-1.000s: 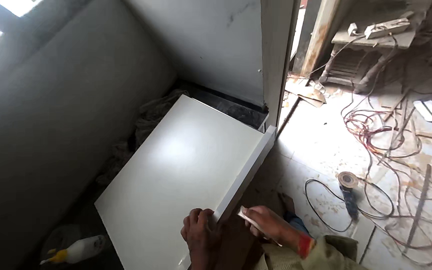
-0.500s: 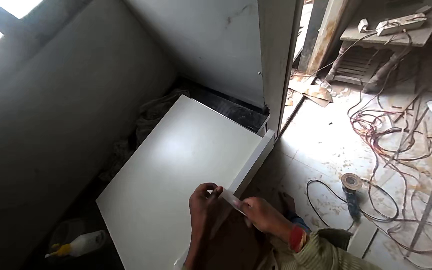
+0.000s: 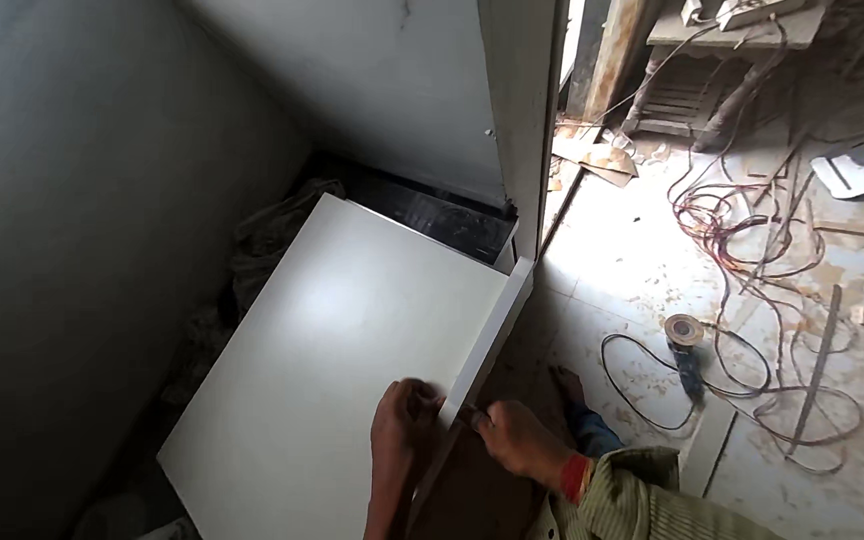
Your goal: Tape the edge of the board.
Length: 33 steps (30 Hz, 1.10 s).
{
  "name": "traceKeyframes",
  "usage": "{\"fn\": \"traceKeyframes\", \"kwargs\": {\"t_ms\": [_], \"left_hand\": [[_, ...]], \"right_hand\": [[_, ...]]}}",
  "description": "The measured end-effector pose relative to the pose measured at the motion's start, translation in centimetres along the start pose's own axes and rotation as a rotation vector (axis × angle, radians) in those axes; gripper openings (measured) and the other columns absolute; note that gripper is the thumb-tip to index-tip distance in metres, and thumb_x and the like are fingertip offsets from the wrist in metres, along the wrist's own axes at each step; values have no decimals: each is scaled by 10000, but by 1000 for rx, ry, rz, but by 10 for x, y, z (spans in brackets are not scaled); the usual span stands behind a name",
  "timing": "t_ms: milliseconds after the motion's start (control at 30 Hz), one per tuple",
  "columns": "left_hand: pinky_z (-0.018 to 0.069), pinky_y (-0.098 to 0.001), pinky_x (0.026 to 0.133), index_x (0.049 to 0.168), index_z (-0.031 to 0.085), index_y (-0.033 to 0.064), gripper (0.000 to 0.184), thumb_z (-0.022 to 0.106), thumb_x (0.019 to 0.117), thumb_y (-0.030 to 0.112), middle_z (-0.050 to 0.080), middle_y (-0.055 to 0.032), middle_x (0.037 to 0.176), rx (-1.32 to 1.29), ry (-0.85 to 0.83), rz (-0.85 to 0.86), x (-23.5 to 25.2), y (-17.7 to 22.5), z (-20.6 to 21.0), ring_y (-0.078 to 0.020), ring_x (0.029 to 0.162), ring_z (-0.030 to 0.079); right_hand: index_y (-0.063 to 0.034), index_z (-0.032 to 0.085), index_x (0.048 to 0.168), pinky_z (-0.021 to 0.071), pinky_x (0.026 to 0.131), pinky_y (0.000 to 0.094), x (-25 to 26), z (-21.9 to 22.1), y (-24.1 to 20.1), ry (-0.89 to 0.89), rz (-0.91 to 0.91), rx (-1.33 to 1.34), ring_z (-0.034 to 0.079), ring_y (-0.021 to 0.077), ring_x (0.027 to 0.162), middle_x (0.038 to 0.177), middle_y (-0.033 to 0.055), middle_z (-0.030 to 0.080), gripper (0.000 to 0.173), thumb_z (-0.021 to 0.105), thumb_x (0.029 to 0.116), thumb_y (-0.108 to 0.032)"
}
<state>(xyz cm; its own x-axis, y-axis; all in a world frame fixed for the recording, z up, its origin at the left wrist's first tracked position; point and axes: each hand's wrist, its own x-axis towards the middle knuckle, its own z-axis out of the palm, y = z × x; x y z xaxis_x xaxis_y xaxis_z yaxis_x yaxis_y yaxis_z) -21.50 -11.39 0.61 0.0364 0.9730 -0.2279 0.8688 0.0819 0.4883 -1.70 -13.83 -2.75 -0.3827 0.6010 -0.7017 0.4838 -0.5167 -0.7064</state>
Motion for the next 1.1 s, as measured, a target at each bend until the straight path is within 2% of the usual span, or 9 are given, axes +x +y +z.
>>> {"fn": "traceKeyframes", "kwargs": {"t_ms": [100,233,333,667,733,833,900,1000,1100], "left_hand": [[540,-394,797,946,785,143,216,672,901,322,709,-3,941,-163,155,102,-23,-5,13,-167,878,656],[473,-453,726,938,786,115,350,697,841,440,716,-68,949,74,470,225,-37,9,40,-257,839,630],[450,-463,719,938,776,90,378,663,875,445,710,-91,952,188,540,242,-36,15,49,-280,830,614],[443,-491,684,971,770,76,388,664,848,429,701,-137,969,294,508,192,-32,15,56,-342,819,617],[439,-485,683,958,769,78,395,656,848,440,702,-125,951,329,538,197,-30,12,59,-329,812,616],[451,-506,707,956,763,72,397,626,853,430,704,-123,943,371,545,197,-32,12,60,-354,846,626],[453,-511,722,961,759,79,405,629,850,446,698,-123,950,359,535,190,-26,14,58,-352,865,631],[445,-561,735,1017,727,75,497,730,769,505,662,-167,1056,165,456,177,-28,16,47,-372,917,612],[471,-477,771,1137,748,183,557,704,817,637,636,-92,1138,-85,323,159,-21,30,26,-255,972,594]], "right_hand": [[-7,623,900,498,720,511,1,-2,1,17,-6,-1,620,296,761,802,142,598,542,394,1083,-463],[-20,631,925,488,718,517,4,-3,5,23,3,-20,607,301,777,817,142,584,496,415,1077,-441],[-20,626,935,486,696,496,7,-6,8,-12,-8,-6,597,282,753,810,132,577,504,394,1086,-442],[-27,654,947,500,692,440,19,-8,17,-34,-13,138,603,214,696,781,91,617,470,464,1064,-440],[-40,636,922,470,630,373,18,-4,19,-18,25,283,542,158,623,715,40,560,436,454,1067,-409],[-93,578,1017,410,526,244,16,-4,33,-19,208,629,435,69,534,685,-41,456,352,352,1115,-345],[-114,603,957,423,514,229,12,-17,44,-22,127,677,472,56,525,679,-51,515,388,389,1093,-408],[-76,643,1060,501,617,300,-11,-38,41,-91,-109,434,579,101,628,781,1,629,483,411,1074,-499],[-65,616,1145,537,747,445,-35,-60,17,-77,-238,160,659,201,798,907,74,684,346,519,1031,-377]]}}
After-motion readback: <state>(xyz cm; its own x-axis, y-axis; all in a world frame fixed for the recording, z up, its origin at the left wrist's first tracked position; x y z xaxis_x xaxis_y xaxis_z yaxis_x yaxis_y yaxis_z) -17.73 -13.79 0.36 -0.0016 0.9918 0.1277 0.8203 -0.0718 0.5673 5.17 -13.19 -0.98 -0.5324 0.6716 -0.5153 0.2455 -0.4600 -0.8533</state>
